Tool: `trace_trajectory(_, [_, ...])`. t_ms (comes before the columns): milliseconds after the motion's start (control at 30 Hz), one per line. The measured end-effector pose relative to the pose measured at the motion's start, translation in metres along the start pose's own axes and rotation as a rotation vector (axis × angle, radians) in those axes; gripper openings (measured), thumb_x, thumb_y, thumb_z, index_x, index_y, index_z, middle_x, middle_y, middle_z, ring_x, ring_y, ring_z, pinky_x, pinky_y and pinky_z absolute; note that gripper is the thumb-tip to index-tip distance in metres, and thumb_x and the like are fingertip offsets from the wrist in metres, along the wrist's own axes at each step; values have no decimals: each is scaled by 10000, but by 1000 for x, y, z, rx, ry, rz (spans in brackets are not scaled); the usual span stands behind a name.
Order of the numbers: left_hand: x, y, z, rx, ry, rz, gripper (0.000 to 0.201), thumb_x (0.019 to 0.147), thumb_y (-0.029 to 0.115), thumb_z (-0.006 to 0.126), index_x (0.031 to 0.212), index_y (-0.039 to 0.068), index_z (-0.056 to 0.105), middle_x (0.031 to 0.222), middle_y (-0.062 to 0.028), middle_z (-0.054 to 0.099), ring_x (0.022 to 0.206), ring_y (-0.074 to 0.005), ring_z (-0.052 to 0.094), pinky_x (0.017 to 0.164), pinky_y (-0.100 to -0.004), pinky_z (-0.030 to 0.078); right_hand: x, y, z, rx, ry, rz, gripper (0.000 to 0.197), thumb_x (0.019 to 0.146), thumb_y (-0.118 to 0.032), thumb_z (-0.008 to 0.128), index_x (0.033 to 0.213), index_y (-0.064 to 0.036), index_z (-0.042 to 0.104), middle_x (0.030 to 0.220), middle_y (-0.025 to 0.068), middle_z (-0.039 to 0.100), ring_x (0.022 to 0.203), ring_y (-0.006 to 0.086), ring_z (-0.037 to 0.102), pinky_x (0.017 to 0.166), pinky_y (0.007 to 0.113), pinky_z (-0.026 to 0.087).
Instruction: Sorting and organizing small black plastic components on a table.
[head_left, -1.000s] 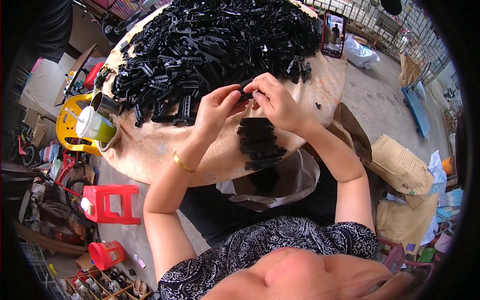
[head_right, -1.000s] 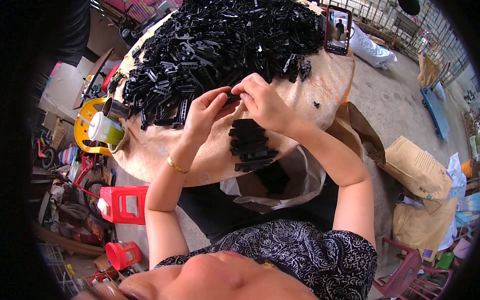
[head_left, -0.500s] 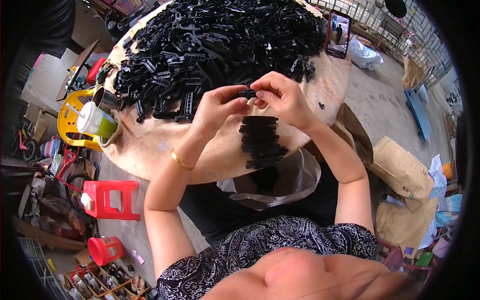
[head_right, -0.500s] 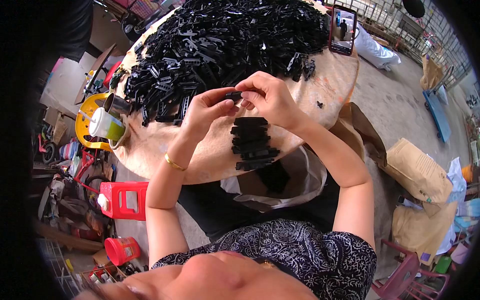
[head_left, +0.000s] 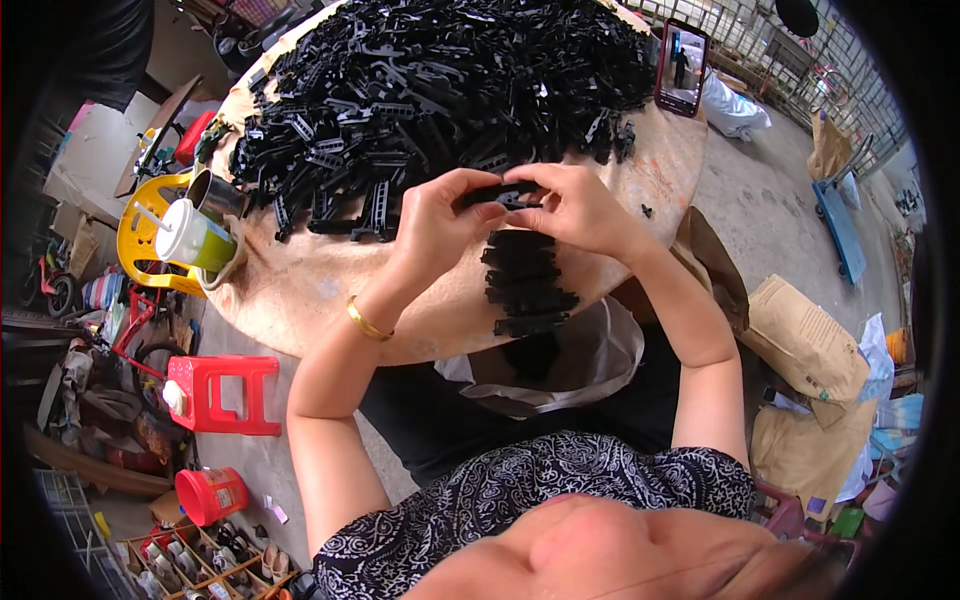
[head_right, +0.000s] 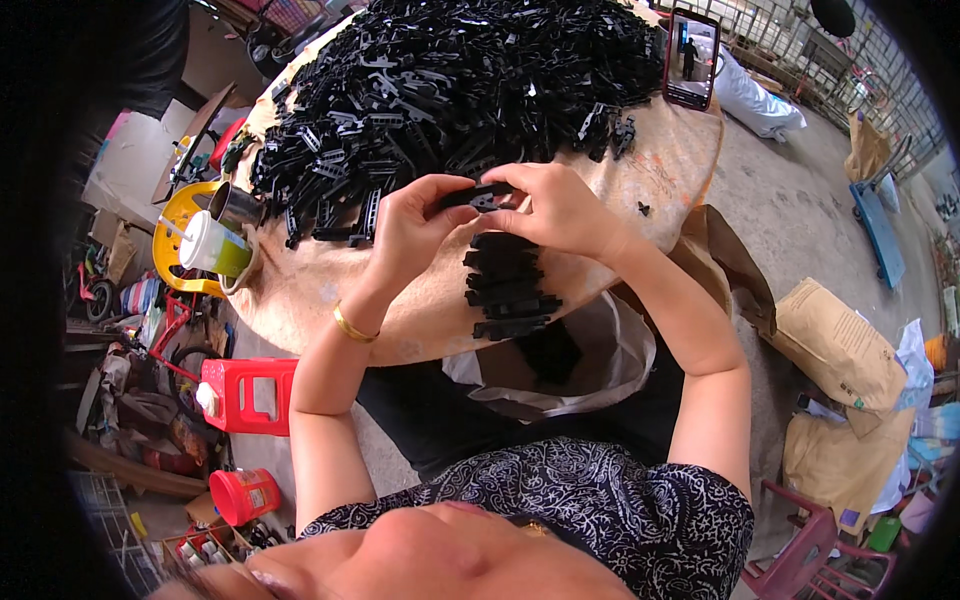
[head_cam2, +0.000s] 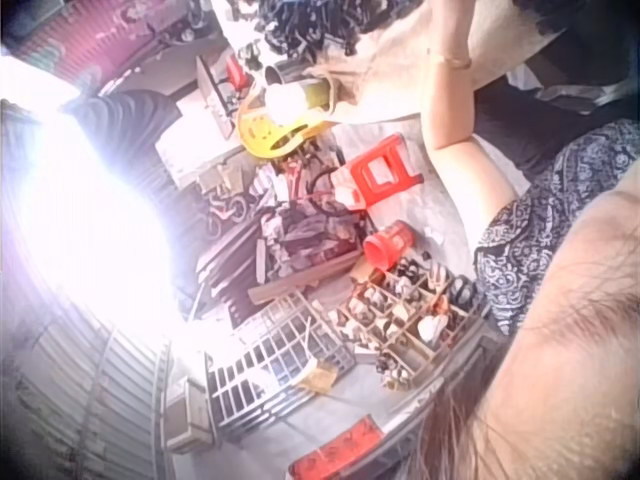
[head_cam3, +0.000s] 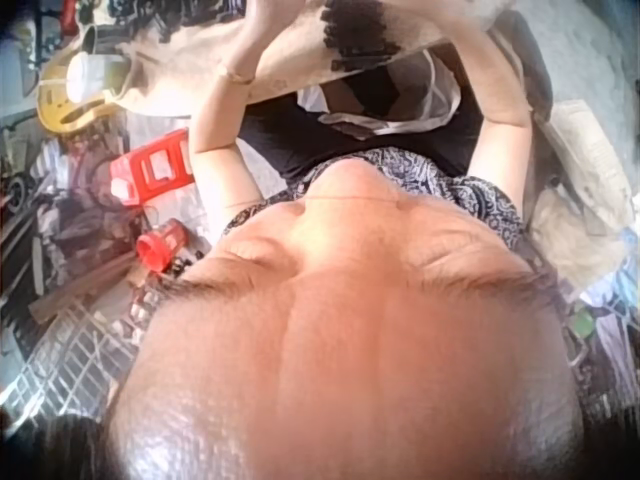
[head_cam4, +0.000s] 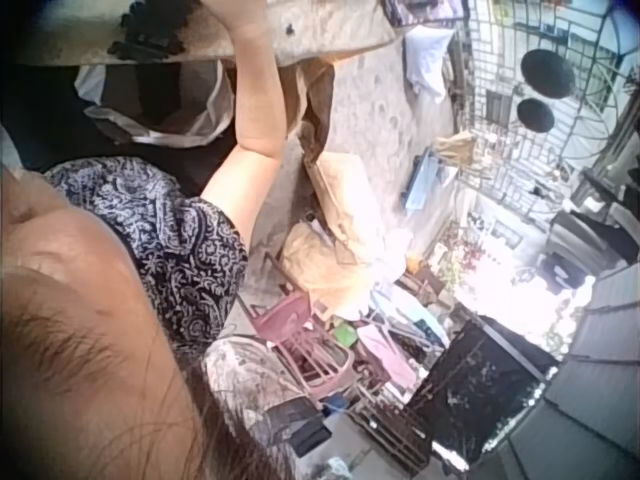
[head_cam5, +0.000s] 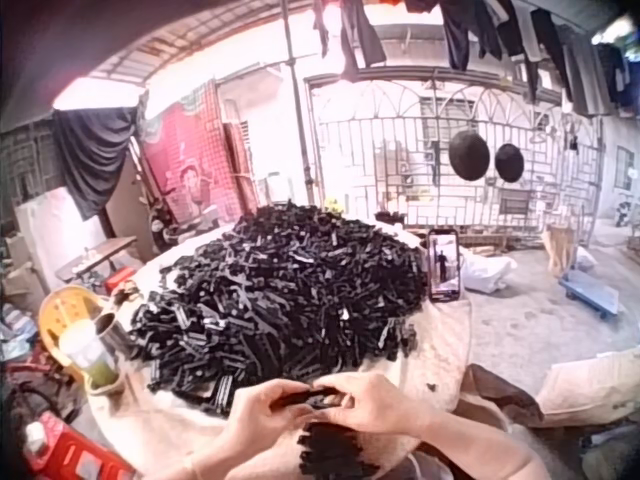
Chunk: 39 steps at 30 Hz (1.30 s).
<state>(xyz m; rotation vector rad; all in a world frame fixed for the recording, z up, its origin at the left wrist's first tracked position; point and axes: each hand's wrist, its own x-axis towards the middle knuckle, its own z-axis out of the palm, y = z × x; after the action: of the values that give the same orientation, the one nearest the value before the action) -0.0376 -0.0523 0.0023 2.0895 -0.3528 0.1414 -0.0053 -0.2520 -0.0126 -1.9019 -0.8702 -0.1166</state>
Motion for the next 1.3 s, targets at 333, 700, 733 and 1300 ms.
trace_trajectory(333, [-5, 3, 2, 60, 64, 141, 286, 742, -41, 710, 1021, 0, 663, 812, -72, 698, 709, -55, 613, 640, -204, 499, -5, 0, 5, -120, 92, -127, 251, 738, -100, 736, 956, -12, 651, 801, 164, 657, 704, 277, 658, 615, 321, 509])
trace_trajectory(700, [5, -19, 6, -81, -108, 55, 335, 763, 5, 720, 1086, -17, 635, 847, -75, 680, 707, -78, 603, 638, -225, 502, -9, 1, 2, 26, 63, -60, 201, 776, -70, 686, 961, -2, 644, 841, 149, 662, 718, 239, 661, 641, 315, 513])
trace_trajectory(733, [5, -19, 6, -74, -121, 61, 330, 775, -16, 705, 1096, -19, 628, 840, -56, 675, 703, -64, 593, 631, -213, 503, -9, 1, 2, 26, 64, -68, 204, 777, -72, 685, 965, -4, 643, 839, 149, 661, 721, 241, 661, 640, 314, 512])
trace_trajectory(1300, [6, -15, 0, 11, -160, 163, 289, 768, -48, 682, 1051, -18, 631, 773, -62, 670, 671, -73, 612, 615, -214, 501, -14, -5, 5, -143, 89, -163, 232, 772, -85, 686, 981, -11, 619, 811, 177, 647, 710, 301, 650, 624, 349, 501])
